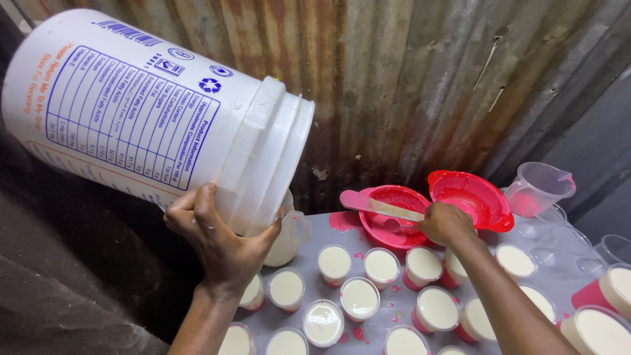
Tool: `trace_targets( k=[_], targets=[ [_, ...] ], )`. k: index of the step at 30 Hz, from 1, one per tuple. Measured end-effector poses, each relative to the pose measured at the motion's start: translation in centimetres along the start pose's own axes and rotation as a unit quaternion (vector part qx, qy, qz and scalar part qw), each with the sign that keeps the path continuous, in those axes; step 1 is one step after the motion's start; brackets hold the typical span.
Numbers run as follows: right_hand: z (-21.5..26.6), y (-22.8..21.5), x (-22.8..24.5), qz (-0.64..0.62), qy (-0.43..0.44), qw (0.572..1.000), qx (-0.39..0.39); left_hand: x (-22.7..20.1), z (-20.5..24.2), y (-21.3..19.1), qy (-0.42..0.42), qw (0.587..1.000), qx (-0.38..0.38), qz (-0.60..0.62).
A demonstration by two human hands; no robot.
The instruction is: The person pours a white liquid from a large bucket into a measuring jug, then distributes it into many small plastic cups that already contain a pink layer. The person refills the jug from the bucket and continues filling cups until the clip ends.
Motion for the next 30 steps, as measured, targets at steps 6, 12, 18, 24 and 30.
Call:
trace_targets(
  k=[6,12,18,24,30],
  targets=[
    [-0.3,-0.2,-2.9,-0.066,-0.11,0.982,-0.141,-0.2,-0.2,-0.2,0.004,1.0,-0.005,0.004],
    [2.5,-2.0,-5.0,-0.084,-0.124,0.97,-0.189,-0.2,-0.2,-0.3,0.008,1.0,-0.007,-0.004],
    [3.1,-2.8,-6.8,-0.146,-0.125,0.959,-0.209,-0.2,-0.1,-0.2,0.01,1.0,-0.007,0.007],
    [2.6,-1.6,-7.1,-0.165,-0.146,0.957,-0.189,-0.2,-0.2,-0.2,0.016,1.0,-0.009,0.005],
    [2.1,-0.5,-6.4,-0.16,-0.197,0.948,-0.194,-0.1,-0.1,-0.3,0.015,1.0,-0.008,0.01]
  ],
)
Point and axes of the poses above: each hand's wrist, its own z-axis away from the middle knuckle, its own y-axis out of the palm, x = y × z, the point moved 7 cm from there along -z, towards the middle knuckle, and after that the axes turned 14 degrees about -z, right-handed, at the moved point
